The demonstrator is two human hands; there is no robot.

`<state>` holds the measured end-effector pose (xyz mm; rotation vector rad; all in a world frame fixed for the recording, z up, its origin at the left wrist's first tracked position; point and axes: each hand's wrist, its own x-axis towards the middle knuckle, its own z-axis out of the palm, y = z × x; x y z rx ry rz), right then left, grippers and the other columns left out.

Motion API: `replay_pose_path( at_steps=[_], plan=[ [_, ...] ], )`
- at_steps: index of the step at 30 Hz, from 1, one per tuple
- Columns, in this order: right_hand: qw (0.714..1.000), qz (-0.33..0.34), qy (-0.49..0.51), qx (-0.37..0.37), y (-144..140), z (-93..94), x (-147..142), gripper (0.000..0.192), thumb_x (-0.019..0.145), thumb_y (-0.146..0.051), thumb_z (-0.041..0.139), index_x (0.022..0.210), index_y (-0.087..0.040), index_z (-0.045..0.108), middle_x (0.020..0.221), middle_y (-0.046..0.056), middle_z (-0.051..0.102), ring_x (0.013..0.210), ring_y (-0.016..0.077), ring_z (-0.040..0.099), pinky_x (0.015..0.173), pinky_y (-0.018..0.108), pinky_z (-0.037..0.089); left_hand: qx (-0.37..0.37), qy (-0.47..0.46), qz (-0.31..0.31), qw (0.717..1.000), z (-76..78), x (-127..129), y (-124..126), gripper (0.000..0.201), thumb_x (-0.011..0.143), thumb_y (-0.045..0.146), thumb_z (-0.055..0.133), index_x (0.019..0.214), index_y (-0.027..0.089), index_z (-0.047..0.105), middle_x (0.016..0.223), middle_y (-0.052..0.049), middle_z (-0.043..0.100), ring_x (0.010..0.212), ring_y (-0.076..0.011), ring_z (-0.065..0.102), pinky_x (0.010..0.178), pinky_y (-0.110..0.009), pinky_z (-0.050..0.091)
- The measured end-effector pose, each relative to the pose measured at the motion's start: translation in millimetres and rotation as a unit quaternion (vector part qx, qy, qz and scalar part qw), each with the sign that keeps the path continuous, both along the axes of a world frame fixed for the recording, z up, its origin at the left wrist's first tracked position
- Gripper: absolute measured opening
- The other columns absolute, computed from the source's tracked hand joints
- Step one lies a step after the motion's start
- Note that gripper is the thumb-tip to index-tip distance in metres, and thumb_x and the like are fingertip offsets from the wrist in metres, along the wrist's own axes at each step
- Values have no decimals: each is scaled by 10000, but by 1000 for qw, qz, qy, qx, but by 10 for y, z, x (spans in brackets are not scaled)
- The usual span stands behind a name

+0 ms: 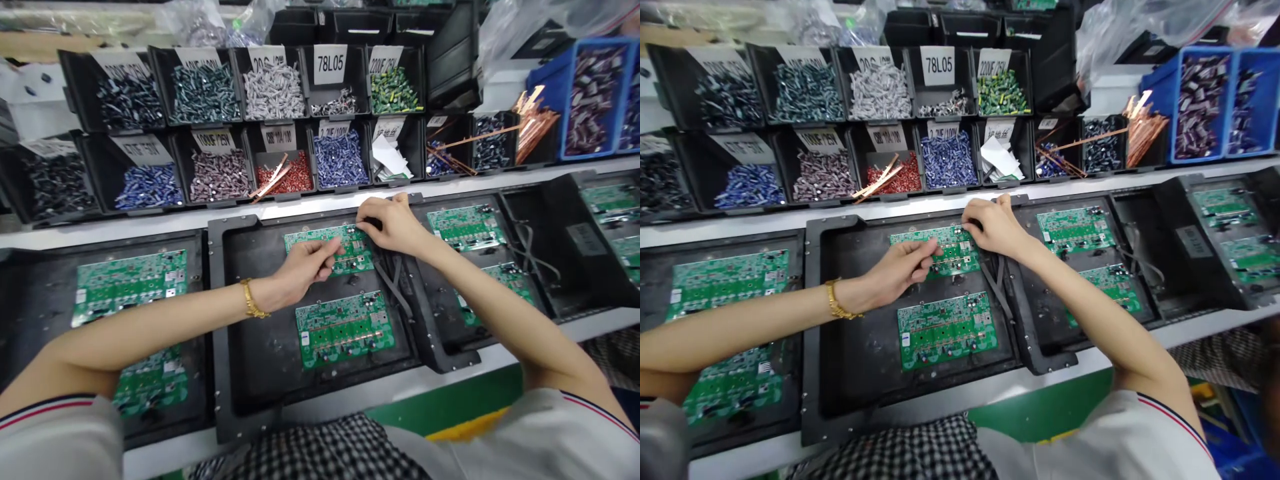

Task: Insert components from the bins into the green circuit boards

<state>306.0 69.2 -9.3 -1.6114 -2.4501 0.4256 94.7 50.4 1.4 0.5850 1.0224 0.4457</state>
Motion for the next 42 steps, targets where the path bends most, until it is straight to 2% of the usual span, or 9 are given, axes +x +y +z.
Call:
replay_pose_path(
  at_steps=[2, 5, 10, 21, 30, 34, 37, 40, 42],
  plan=[
    [1000, -5, 12, 0, 70, -18, -4, 146, 831, -236, 436, 806, -191, 573, 908, 15, 647, 858, 188, 556, 745, 350, 199, -5, -23, -14, 1000, 6, 5, -5, 217, 864, 252, 601, 725, 99, 669, 573, 24, 432, 468, -26, 355, 462, -186, 245],
    [1000, 6, 1, -7, 125, -3, -14, 126, 817, -225, 448, 792, -191, 566, 888, 2, 645, 849, 186, 554, 736, 349, 187, -4, -34, -19, 999, 11, 4, 46, 134, 842, 146, 589, 856, 100, 715, 687, -14, 535, 569, -48, 438, 568, -197, 340],
    [999, 23, -38, -4, 126, 9, -26, 135, 805, -210, 445, 781, -191, 576, 883, -6, 633, 852, 187, 549, 722, 349, 169, -15, -13, -29, 999, -19, -18, 131, 173, 778, 61, 606, 904, 90, 721, 849, -83, 654, 614, -65, 476, 611, -213, 369],
    [998, 24, -61, 9, 111, 3, -44, 166, 807, -220, 426, 790, -186, 587, 869, 7, 628, 819, 187, 531, 728, 353, 165, -18, -58, -26, 998, -73, -29, 161, 138, 801, 123, 630, 888, 128, 737, 851, -72, 670, 580, -50, 431, 586, -192, 355],
    [990, 64, -120, 43, 112, 1, -64, 238, 854, -225, 386, 834, -177, 618, 925, 27, 653, 747, 171, 520, 768, 387, 173, -13, -65, -23, 998, -115, -51, 197, 117, 830, 126, 615, 893, 78, 700, 827, -79, 655, 522, -22, 404, 480, -161, 270],
    [993, 62, -98, 19, 128, 13, -41, 267, 856, -196, 392, 818, -194, 656, 927, 16, 670, 756, 168, 531, 793, 401, 177, -31, -67, -21, 997, -94, -41, 211, 183, 887, 168, 553, 810, 53, 673, 732, -58, 610, 481, -16, 374, 444, -163, 230],
    [997, 28, -66, 14, 50, 75, -94, 286, 869, -202, 399, 832, -205, 682, 920, 21, 678, 765, 171, 546, 801, 404, 194, -38, -58, -13, 998, -71, -30, 199, 249, 913, 189, 516, 760, 54, 659, 691, -49, 580, 479, -21, 390, 447, -164, 244],
    [999, -13, 31, 7, -109, 209, -257, 255, 884, -241, 432, 886, -210, 684, 919, 20, 691, 808, 170, 583, 778, 365, 245, -27, -56, -9, 998, -73, 3, 133, 270, 917, 187, 507, 724, 63, 650, 669, -45, 572, 477, -27, 400, 450, -165, 257],
    [996, -17, 91, -2, -228, 316, -376, 207, 869, -245, 472, 866, -200, 674, 902, 14, 700, 818, 161, 602, 746, 338, 270, -17, -66, -17, 998, -68, 6, 86, 277, 912, 194, 517, 696, 71, 638, 652, -42, 573, 470, -28, 390, 449, -164, 259]
  ],
)
